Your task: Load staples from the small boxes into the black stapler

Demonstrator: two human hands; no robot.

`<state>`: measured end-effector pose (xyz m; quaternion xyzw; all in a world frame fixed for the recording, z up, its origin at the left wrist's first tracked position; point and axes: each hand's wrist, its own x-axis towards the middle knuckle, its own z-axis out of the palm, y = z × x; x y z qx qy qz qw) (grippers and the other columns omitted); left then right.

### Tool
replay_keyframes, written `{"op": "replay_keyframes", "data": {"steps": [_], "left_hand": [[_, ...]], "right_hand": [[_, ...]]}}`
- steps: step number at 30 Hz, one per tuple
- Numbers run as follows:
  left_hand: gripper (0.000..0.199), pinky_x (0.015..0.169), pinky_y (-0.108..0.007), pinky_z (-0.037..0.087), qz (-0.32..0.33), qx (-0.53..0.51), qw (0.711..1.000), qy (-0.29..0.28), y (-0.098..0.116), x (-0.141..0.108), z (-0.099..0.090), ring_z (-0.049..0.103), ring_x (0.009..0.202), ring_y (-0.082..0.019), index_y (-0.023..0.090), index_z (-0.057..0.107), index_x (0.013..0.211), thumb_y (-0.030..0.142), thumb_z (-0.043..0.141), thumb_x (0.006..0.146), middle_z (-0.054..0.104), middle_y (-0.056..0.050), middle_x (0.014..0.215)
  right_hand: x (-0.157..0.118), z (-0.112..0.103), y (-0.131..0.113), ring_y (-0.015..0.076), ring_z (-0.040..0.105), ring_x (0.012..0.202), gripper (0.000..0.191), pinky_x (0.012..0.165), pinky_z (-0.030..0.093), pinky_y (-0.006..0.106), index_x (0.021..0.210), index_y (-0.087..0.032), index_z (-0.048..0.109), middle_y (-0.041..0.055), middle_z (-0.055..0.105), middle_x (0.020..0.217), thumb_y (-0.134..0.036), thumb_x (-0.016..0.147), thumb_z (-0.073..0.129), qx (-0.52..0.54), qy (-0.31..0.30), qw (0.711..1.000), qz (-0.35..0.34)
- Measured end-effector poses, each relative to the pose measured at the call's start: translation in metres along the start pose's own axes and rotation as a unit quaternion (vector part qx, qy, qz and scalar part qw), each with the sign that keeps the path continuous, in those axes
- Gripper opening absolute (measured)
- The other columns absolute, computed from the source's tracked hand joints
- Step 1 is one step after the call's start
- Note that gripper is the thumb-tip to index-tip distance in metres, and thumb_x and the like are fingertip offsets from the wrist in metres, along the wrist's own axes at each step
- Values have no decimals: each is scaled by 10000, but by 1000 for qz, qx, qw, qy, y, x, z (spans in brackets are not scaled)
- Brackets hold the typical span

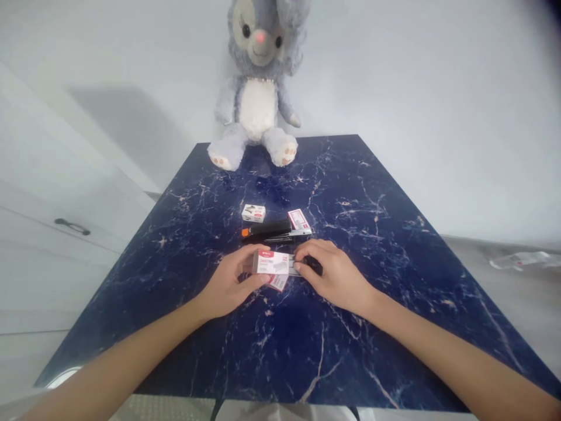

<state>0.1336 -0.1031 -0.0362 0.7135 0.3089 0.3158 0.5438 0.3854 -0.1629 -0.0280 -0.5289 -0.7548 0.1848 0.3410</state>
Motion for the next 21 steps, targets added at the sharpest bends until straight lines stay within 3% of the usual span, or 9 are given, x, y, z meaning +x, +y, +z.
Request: {"op": "replay_keyframes", "data": {"steps": [6,10,16,21], "left_hand": [[426,887,-326,587,-1,-19,1000,9,0,0,1,704,1012,-210,247,574,1296,283,720,897,716,-63,1146],[432,907,-355,588,-14,-5,1000,-6,0,1,0,703,1012,-221,235,571,1301,314,713,901,714,-76,1155],[425,877,-355,604,-15,-26,1000,-8,-1,0,-1,712,990,-227,239,563,1319,314,686,918,715,-83,1150],[433,875,-354,609,-7,-14,1000,7,1,-1,1,707,1020,-235,235,566,1306,305,705,902,708,-88,1179]], "right_hand": [[-2,0,5,216,651,1048,135,1035,390,442,1105,-235,674,50,724,1115,-230,988,607,-46,3,996,-76],[-1,-2,7,200,669,1022,132,1115,312,485,1036,-252,699,24,736,1094,-197,991,588,-58,-13,992,-109],[0,-3,4,215,672,993,86,1012,445,462,1028,-217,636,63,722,1081,-185,975,577,-8,-48,992,-117],[-1,-1,5,247,641,1093,175,952,504,443,1140,-215,644,108,677,1220,-199,996,544,-29,-6,990,-137]]}}
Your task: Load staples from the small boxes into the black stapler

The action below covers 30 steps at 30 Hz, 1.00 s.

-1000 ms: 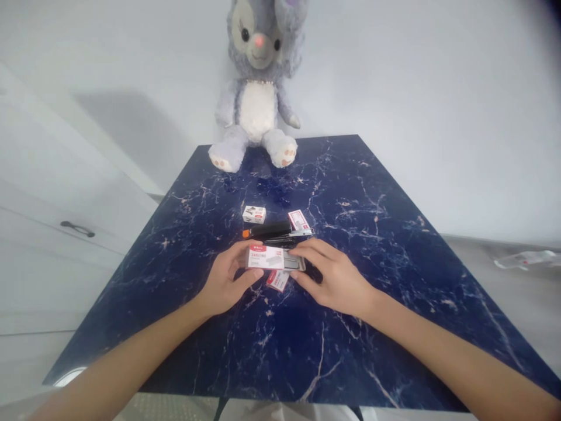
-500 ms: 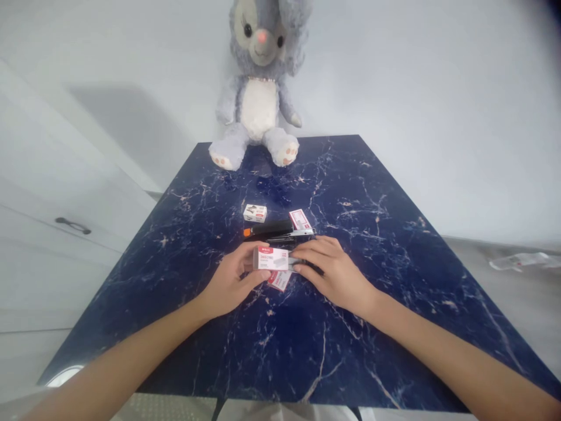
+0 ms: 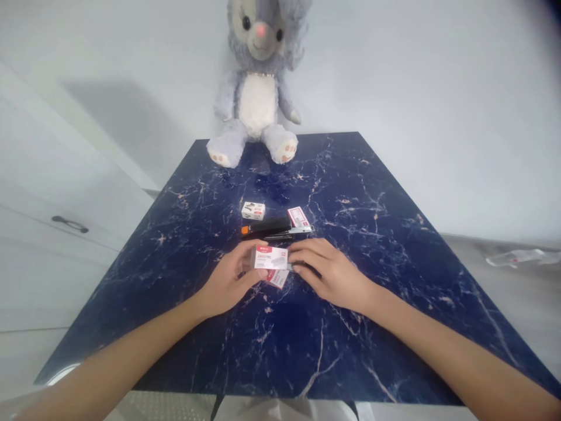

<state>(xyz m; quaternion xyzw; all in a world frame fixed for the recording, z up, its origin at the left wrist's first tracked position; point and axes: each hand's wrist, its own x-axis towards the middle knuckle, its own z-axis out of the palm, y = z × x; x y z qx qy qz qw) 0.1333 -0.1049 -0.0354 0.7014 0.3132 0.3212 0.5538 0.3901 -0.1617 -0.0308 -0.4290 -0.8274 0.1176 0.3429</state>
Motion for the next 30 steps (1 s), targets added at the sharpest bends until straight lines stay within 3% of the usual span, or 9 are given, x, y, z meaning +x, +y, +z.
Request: {"op": "replay_keyframes", "data": {"steps": [3,8,21,26,30], "left_hand": [[436,914,-369,600,9,8,1000,25,1,0,1,711,1033,-237,225,570,1294,305,720,892,708,-90,1201],[433,911,-346,600,15,27,999,21,0,2,1,711,1049,-232,228,587,1286,288,733,883,716,-86,1201],[439,842,-347,625,-8,33,999,2,0,3,-2,726,985,-240,231,605,1253,330,760,855,729,-81,1145],[452,862,-374,619,-10,37,999,-3,-1,4,-2,723,988,-250,225,597,1258,333,763,851,729,-94,1138],[423,873,-355,602,0,22,1000,-6,0,4,-4,713,993,-231,236,599,1234,300,764,850,721,-81,1117]], "right_hand": [[-2,0,2,254,642,1095,241,957,502,455,1222,-219,637,99,679,1254,-206,994,559,-35,13,999,1],[-4,-1,5,259,644,1069,199,907,509,448,1147,-223,696,83,683,1268,-234,1002,560,-81,5,997,6],[-2,-1,12,213,660,912,158,828,498,393,1084,-235,699,54,742,1046,-269,1014,562,-47,11,999,-4],[-2,-1,7,233,644,933,174,832,507,411,1024,-211,694,82,728,1080,-222,1020,520,-97,12,995,-15],[-1,1,0,243,630,1032,134,901,537,423,1045,-191,633,119,685,1168,-184,1015,502,-46,62,997,3]]}}
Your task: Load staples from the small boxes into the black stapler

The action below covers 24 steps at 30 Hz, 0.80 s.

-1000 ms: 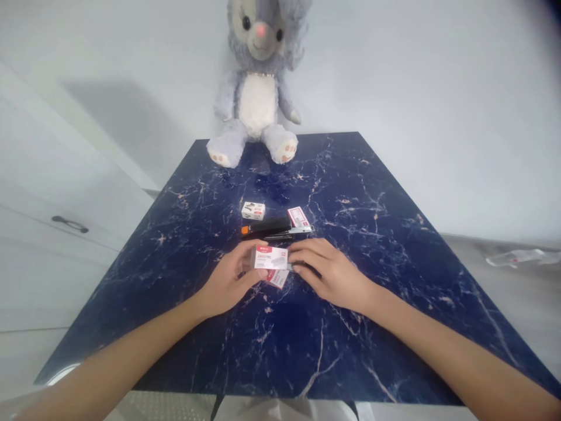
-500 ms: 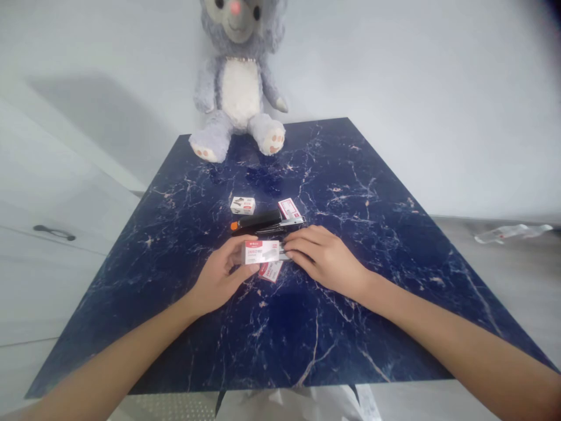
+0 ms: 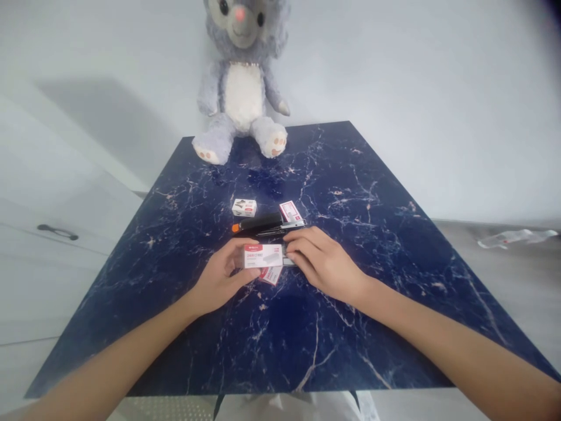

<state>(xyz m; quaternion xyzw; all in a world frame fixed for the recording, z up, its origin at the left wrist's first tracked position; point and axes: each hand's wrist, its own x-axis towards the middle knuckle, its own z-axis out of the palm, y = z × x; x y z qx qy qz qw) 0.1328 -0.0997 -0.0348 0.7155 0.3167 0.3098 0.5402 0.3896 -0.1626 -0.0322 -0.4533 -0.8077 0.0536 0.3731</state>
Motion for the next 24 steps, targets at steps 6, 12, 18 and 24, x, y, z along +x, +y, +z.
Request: {"op": "replay_keyframes", "data": {"steps": [6,12,18,24], "left_hand": [[390,844,-334,589,7,-10,1000,1,1,0,0,698,967,-216,230,591,1143,257,792,810,697,-62,1061],[385,824,-342,579,4,-25,999,40,-2,-3,0,711,923,-216,244,558,1133,268,776,817,702,-49,1032],[421,786,-334,594,47,-14,992,120,7,-6,0,725,878,-210,239,569,1114,242,811,769,706,-38,1007],[428,778,-354,620,-41,-192,976,94,-6,10,-4,747,877,-213,239,542,1163,271,790,815,732,-65,1091]], "right_hand": [[0,-7,1,224,652,965,127,844,556,401,1083,-244,599,67,689,1044,-189,1001,520,38,96,990,93],[1,-10,9,204,625,875,228,772,539,392,1020,-261,677,64,598,1020,-190,1008,461,104,162,967,165],[0,5,30,127,543,608,198,554,463,256,1166,-264,576,-21,573,803,-321,985,521,323,206,867,319],[3,1,24,130,524,615,199,555,424,258,994,-214,680,-7,571,753,-358,969,545,375,114,854,342]]}}
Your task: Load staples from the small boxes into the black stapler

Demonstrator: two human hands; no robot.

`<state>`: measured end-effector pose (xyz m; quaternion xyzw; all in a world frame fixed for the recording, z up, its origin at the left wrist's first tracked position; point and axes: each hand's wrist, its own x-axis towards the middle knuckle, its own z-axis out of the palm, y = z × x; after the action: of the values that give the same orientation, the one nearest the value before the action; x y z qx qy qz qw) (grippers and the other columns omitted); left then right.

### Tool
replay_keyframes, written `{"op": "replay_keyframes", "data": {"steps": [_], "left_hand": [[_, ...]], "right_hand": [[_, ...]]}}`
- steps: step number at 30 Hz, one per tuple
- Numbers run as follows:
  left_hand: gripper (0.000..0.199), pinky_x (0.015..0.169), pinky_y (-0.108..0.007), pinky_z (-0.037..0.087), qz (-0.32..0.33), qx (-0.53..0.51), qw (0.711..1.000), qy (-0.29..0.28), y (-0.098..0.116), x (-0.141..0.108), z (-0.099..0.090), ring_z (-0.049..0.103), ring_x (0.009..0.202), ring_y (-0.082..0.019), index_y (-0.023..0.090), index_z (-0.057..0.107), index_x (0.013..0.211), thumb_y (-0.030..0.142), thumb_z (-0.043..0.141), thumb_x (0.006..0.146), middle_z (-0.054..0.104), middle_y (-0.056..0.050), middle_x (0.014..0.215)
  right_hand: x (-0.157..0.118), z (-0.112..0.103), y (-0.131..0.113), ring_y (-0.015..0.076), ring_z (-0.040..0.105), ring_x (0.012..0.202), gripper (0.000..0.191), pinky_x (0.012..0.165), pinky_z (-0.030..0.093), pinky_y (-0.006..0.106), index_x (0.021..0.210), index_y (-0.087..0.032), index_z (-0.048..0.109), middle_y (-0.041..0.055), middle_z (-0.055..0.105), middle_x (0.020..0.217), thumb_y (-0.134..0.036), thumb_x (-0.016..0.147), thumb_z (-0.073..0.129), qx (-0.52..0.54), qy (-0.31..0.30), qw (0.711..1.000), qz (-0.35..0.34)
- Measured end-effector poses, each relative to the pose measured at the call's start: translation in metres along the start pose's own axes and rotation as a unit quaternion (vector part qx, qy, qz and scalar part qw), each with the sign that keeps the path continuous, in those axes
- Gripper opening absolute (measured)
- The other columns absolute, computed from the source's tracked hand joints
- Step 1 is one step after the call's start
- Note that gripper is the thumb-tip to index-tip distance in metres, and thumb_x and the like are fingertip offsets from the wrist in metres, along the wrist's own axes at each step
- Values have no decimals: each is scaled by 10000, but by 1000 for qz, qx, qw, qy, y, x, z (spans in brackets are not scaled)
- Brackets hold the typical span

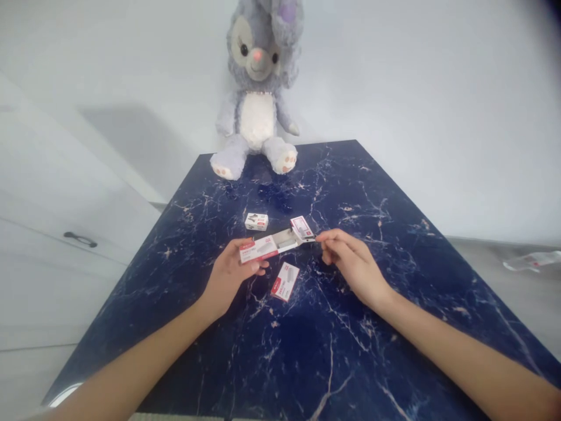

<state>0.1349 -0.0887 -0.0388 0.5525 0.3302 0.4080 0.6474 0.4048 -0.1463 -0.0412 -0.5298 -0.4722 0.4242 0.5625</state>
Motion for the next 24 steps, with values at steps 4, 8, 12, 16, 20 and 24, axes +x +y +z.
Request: {"op": "replay_keyframes", "data": {"steps": [4,8,12,16,20,24], "left_hand": [[437,788,-375,625,-18,28,998,-44,-4,-3,0,751,890,-234,229,535,1137,266,811,799,737,-85,1077],[396,849,-378,605,-6,134,989,-66,-1,-14,7,731,969,-232,236,534,1128,278,786,825,720,-61,1075],[369,848,-350,589,7,250,967,-55,2,-17,11,720,964,-209,243,541,1137,264,760,841,714,-40,1072],[381,835,-327,582,29,307,948,-73,3,-17,11,718,955,-194,263,537,1177,238,729,850,712,-24,1083],[408,741,-279,562,71,387,915,-86,7,-19,11,717,847,-168,274,542,1217,235,714,850,728,-2,1037],[435,682,-258,539,127,434,880,-147,7,-24,13,711,781,-148,293,515,1299,273,678,897,743,1,1045]], "right_hand": [[-9,7,-13,157,556,657,339,603,453,280,1052,-211,724,1,593,715,-473,993,517,-62,-77,995,10],[-14,15,-14,161,572,682,319,637,476,284,1099,-225,741,9,656,777,-472,956,600,-94,-105,990,3],[-19,20,-9,174,610,733,338,669,495,294,1159,-233,734,28,719,887,-469,942,626,-95,-106,989,35],[-25,24,-6,181,629,795,336,721,512,303,1168,-237,727,31,735,979,-457,922,663,-64,-119,990,37],[-29,27,-7,174,615,773,311,695,502,296,1141,-238,730,25,723,941,-448,921,668,-65,-133,988,40],[-32,29,-17,153,589,740,210,660,476,278,1062,-241,743,17,676,894,-388,929,674,-127,-194,973,-14]]}}
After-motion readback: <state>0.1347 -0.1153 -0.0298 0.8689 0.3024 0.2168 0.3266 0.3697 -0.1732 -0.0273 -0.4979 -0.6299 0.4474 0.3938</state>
